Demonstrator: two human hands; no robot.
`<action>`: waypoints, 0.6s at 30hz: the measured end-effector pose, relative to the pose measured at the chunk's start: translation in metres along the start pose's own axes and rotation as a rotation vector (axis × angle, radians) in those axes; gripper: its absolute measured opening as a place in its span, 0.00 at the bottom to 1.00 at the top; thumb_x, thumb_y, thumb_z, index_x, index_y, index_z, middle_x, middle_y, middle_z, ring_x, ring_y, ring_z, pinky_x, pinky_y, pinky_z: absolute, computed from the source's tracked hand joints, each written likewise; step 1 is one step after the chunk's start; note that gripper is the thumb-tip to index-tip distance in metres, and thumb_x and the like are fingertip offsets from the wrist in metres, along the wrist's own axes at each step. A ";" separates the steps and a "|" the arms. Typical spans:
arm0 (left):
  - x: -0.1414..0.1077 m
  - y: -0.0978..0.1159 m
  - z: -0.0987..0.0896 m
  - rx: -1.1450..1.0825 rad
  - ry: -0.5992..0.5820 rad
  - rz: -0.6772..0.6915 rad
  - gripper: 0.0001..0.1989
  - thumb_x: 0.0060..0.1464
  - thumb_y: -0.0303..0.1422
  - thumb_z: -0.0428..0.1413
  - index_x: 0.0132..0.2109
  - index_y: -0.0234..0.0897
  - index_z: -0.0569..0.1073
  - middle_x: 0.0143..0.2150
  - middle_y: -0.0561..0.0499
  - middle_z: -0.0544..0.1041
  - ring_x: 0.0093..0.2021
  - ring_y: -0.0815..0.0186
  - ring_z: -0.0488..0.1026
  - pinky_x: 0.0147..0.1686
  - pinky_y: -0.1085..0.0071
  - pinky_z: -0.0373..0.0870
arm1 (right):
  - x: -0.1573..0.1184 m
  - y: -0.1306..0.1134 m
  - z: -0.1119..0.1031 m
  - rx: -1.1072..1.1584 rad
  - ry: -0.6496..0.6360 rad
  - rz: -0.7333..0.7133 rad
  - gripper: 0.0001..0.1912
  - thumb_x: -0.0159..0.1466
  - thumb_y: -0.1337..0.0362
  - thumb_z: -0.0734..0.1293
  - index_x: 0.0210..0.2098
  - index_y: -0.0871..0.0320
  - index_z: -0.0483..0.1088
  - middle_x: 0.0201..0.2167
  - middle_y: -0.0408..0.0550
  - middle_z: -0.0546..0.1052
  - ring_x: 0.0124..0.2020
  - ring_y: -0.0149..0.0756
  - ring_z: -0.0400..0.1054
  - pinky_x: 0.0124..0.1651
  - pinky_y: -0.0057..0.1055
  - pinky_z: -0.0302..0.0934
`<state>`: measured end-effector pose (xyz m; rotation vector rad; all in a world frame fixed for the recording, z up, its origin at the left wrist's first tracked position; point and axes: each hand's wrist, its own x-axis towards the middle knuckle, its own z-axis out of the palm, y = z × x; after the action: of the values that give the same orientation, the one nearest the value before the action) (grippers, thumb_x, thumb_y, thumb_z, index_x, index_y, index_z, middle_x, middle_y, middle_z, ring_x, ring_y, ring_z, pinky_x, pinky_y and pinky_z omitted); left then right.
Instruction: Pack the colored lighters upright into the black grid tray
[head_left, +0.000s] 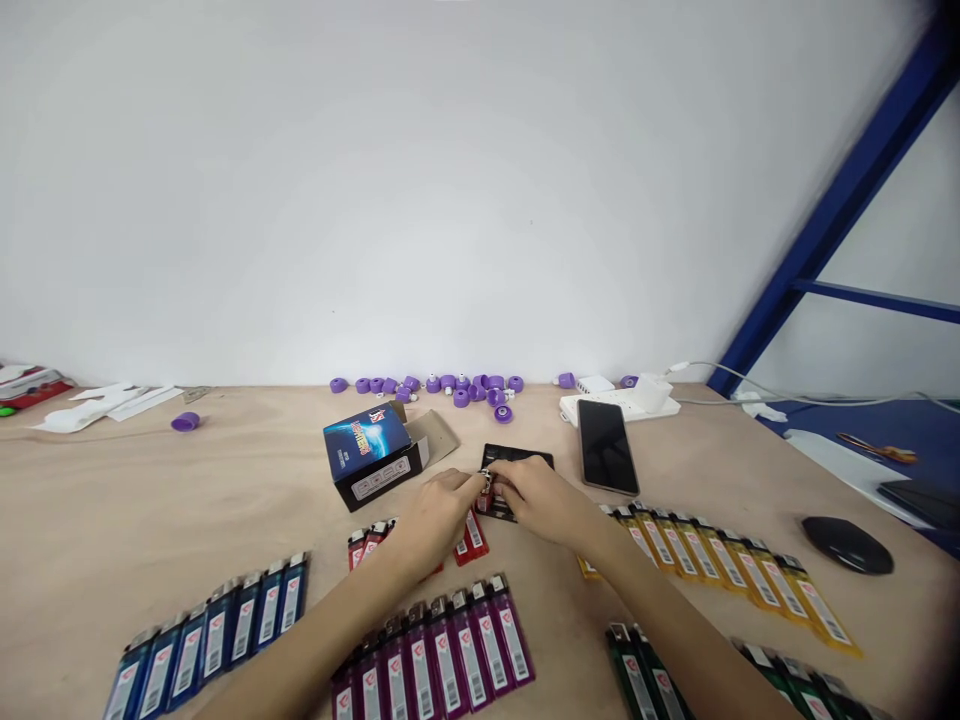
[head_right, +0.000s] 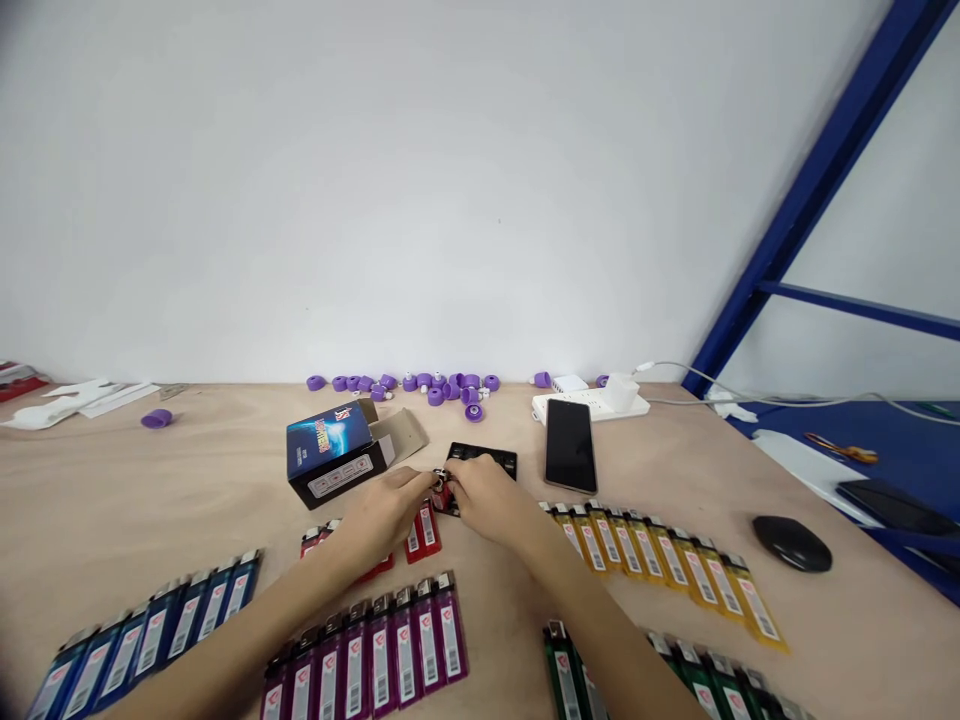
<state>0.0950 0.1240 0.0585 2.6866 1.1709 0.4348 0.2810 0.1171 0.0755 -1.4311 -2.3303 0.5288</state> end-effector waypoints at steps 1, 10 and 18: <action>0.001 -0.001 -0.001 -0.009 0.005 -0.012 0.11 0.63 0.22 0.43 0.41 0.38 0.69 0.36 0.48 0.76 0.37 0.60 0.74 0.38 0.67 0.69 | -0.001 -0.001 -0.001 -0.002 -0.011 0.003 0.12 0.65 0.76 0.58 0.39 0.59 0.73 0.34 0.51 0.78 0.37 0.38 0.71 0.38 0.28 0.54; -0.001 -0.004 0.004 -0.206 0.064 -0.093 0.10 0.64 0.28 0.48 0.51 0.42 0.64 0.41 0.49 0.82 0.42 0.59 0.79 0.42 0.66 0.72 | -0.004 -0.005 0.002 -0.012 -0.073 0.060 0.06 0.67 0.65 0.62 0.39 0.59 0.70 0.34 0.51 0.76 0.36 0.40 0.70 0.33 0.28 0.53; 0.000 -0.006 -0.020 -0.210 -0.092 -0.104 0.13 0.61 0.29 0.53 0.53 0.41 0.66 0.40 0.51 0.84 0.41 0.60 0.80 0.41 0.68 0.73 | -0.006 -0.005 -0.001 -0.007 -0.116 0.046 0.02 0.65 0.67 0.65 0.37 0.57 0.70 0.32 0.47 0.75 0.37 0.40 0.69 0.33 0.28 0.52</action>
<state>0.0844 0.1288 0.0760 2.4289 1.1627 0.3901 0.2803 0.1100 0.0779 -1.4970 -2.3950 0.6327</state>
